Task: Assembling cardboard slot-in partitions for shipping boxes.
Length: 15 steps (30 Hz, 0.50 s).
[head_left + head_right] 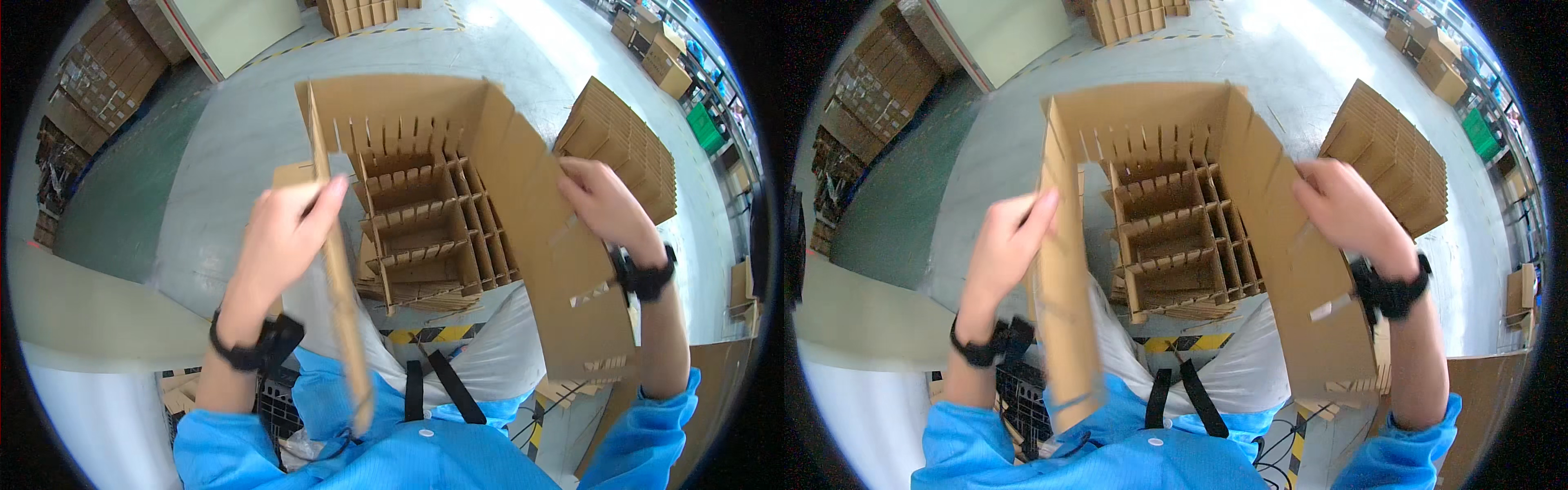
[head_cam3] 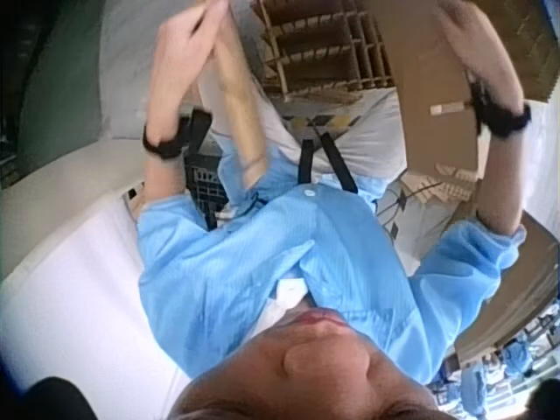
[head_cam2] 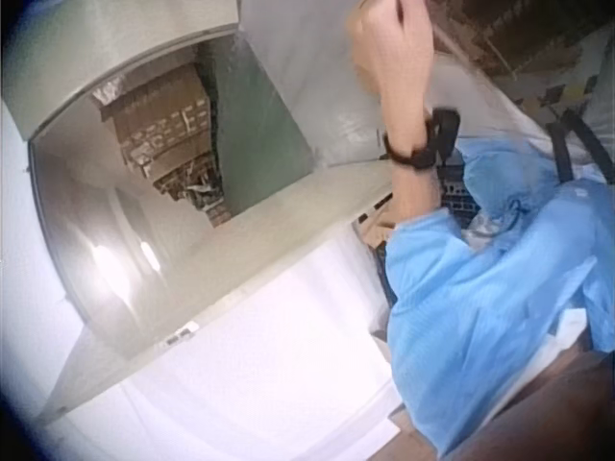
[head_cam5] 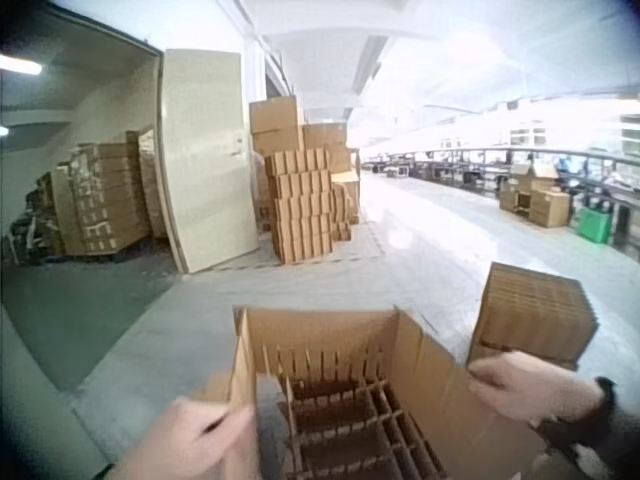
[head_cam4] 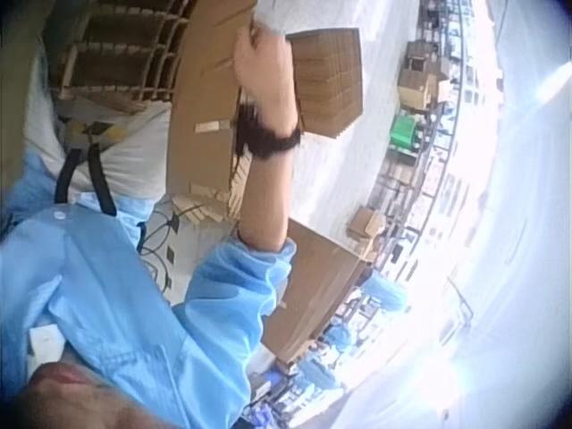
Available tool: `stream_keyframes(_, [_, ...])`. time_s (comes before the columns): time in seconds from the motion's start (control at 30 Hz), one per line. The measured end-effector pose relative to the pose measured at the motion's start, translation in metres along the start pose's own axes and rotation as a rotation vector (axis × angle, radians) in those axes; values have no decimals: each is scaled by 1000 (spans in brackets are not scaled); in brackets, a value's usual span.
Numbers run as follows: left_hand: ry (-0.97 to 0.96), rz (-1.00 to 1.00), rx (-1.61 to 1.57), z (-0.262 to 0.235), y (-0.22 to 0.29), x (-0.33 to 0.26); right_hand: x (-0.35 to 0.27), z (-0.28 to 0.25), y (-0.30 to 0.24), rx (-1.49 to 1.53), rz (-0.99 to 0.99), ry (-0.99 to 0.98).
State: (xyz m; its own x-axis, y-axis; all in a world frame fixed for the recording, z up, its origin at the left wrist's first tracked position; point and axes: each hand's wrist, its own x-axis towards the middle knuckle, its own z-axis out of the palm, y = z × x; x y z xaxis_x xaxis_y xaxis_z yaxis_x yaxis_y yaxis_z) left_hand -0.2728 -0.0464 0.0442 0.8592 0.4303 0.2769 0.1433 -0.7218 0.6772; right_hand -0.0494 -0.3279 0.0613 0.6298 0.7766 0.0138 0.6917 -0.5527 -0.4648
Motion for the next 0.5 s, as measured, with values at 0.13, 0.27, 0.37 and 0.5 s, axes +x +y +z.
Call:
stream_keyframes(0.13, [51, 78, 45, 44, 0, 43, 52, 17, 24, -20, 20, 186])
stream_keyframes(0.27, [-12, 63, 77, 81, -28, 59, 72, 48, 45, -124, 71, 319])
stream_keyframes(0.37, [-112, -36, 67, 89, -44, 61, 74, 61, 70, 58, 286, 179])
stream_keyframes(0.5, [28, -24, -409, 89, -58, 40, 47, 56, 79, 775, 338, 132])
